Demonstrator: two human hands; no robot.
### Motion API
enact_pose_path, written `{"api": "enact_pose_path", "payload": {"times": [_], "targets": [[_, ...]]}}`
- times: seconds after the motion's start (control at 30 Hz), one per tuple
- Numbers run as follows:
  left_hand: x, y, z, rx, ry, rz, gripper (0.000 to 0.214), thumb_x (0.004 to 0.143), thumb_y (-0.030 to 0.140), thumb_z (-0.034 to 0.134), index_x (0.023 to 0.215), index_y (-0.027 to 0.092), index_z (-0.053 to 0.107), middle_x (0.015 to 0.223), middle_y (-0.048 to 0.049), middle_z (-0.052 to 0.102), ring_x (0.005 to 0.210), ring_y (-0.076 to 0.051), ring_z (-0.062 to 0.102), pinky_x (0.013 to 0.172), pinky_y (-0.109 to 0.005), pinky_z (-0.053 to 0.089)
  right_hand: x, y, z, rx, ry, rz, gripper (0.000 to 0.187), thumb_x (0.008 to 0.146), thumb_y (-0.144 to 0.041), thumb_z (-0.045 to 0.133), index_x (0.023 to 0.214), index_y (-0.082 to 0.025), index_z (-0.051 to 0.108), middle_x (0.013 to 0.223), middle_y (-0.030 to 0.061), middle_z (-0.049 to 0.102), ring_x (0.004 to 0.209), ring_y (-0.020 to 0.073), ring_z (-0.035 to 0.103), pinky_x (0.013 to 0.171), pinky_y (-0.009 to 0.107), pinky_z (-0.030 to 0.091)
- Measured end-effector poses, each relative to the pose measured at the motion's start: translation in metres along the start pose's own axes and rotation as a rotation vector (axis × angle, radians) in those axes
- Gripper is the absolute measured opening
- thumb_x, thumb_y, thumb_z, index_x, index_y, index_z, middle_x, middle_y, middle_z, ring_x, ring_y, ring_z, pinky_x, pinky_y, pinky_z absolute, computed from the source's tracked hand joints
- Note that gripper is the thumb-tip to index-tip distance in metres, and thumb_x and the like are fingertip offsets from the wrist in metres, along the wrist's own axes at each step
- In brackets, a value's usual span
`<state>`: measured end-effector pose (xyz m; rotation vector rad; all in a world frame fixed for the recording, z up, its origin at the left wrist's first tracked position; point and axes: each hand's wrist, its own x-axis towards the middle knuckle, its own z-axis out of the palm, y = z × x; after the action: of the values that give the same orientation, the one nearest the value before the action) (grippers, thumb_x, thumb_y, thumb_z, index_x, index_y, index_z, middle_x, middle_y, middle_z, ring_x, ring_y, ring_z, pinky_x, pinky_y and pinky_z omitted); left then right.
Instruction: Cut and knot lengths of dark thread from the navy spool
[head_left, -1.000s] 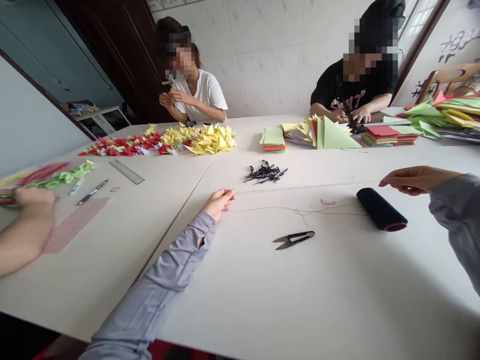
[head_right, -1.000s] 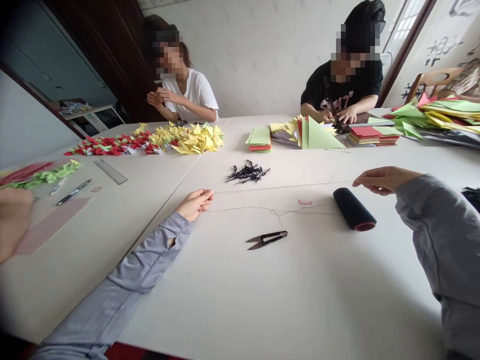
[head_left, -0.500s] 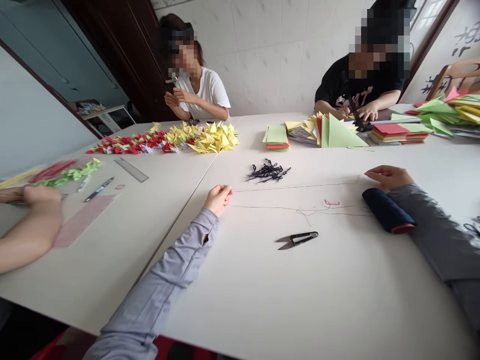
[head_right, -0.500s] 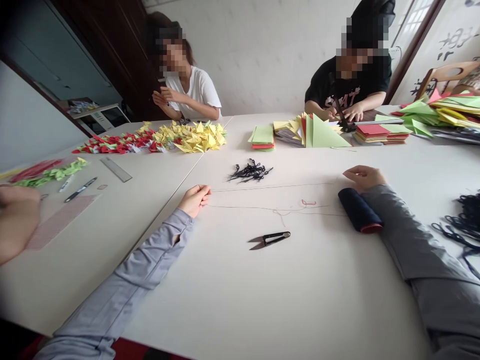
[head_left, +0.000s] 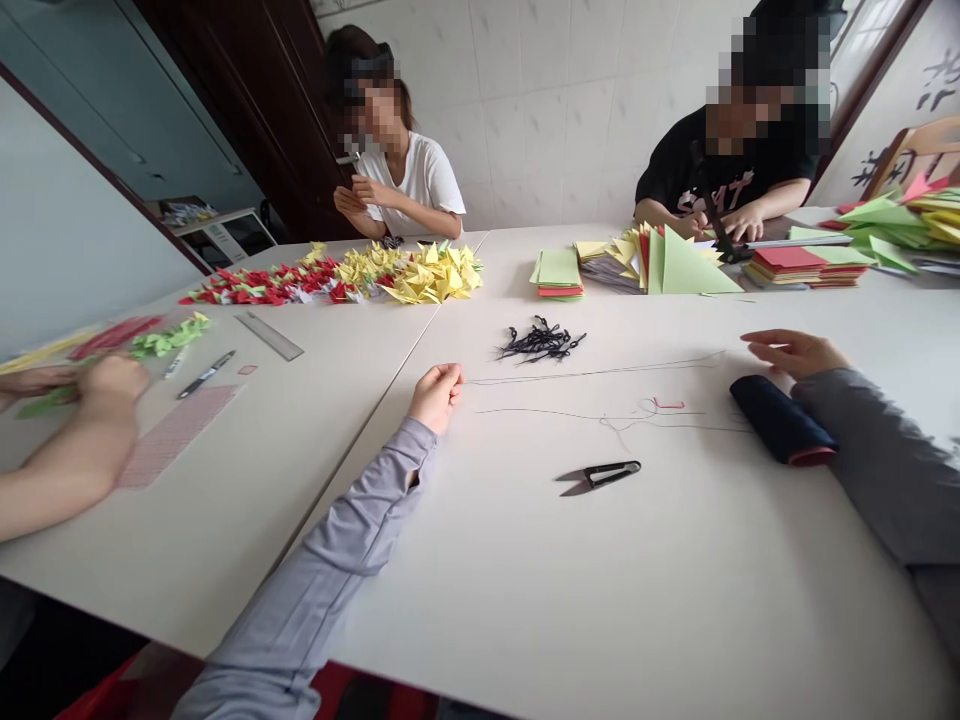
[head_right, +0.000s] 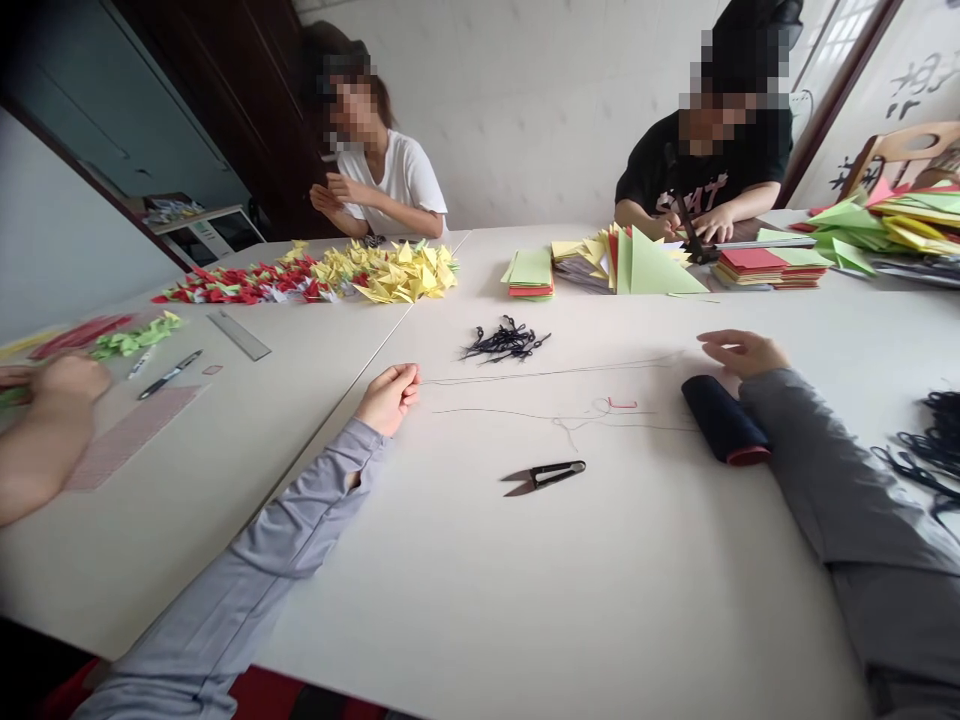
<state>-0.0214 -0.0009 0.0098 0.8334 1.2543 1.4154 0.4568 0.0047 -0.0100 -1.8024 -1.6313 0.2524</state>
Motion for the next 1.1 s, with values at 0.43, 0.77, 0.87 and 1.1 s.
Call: {"api": "enact_pose_path", "payload": {"times": [0.43, 0.77, 0.87, 1.1], "targets": [[-0.037, 0.0, 0.039, 0.181, -0.508, -0.055, 0.027, 0.071, 0.039, 0.068, 0.083, 0.016, 0.059, 0.054, 0.0061, 0.042, 0.041, -0.001, 0.031, 0.039, -0.015, 0.023, -0.047, -0.131, 0.001, -0.098, -0.5, -0.36, 0.017, 0.074, -0.035, 0.056, 0.073, -0.019, 0.063, 0.077, 0.0069, 0.062, 0.067, 0.0164, 0.056, 0.065, 0.03, 0.046], [-0.048, -0.03, 0.079, 0.257, -0.619, -0.053, 0.016, 0.079, 0.028, 0.058, 0.08, 0.013, 0.053, 0.071, 0.0001, 0.057, 0.044, -0.001, 0.036, 0.042, -0.016, 0.026, -0.095, -0.174, 0.06, -0.588, -0.545, -0.398, 0.019, 0.079, -0.014, 0.047, 0.08, -0.016, 0.066, 0.091, 0.0128, 0.062, 0.089, 0.023, 0.056, 0.062, 0.028, 0.044], [-0.055, -0.032, 0.087, 0.2, -0.656, -0.072, 0.014, 0.083, 0.028, 0.051, 0.08, 0.014, 0.047, 0.082, -0.0028, 0.061, 0.044, -0.001, 0.037, 0.043, -0.016, 0.027, -0.096, -0.18, 0.059, -0.504, -0.487, -0.498, 0.015, 0.074, -0.012, 0.05, 0.076, -0.015, 0.065, 0.085, 0.011, 0.062, 0.084, 0.0213, 0.056, 0.063, 0.028, 0.044], [-0.07, -0.029, 0.09, 0.117, -0.913, -0.246, 0.029, 0.08, 0.043, 0.053, 0.078, 0.016, 0.042, 0.07, -0.0013, 0.058, 0.043, -0.003, 0.042, 0.043, -0.018, 0.029, -0.088, -0.189, 0.046, -0.111, -0.296, -0.783, 0.009, 0.075, -0.019, 0.051, 0.071, -0.017, 0.059, 0.072, 0.0057, 0.058, 0.067, 0.0147, 0.052, 0.063, 0.026, 0.045]]}}
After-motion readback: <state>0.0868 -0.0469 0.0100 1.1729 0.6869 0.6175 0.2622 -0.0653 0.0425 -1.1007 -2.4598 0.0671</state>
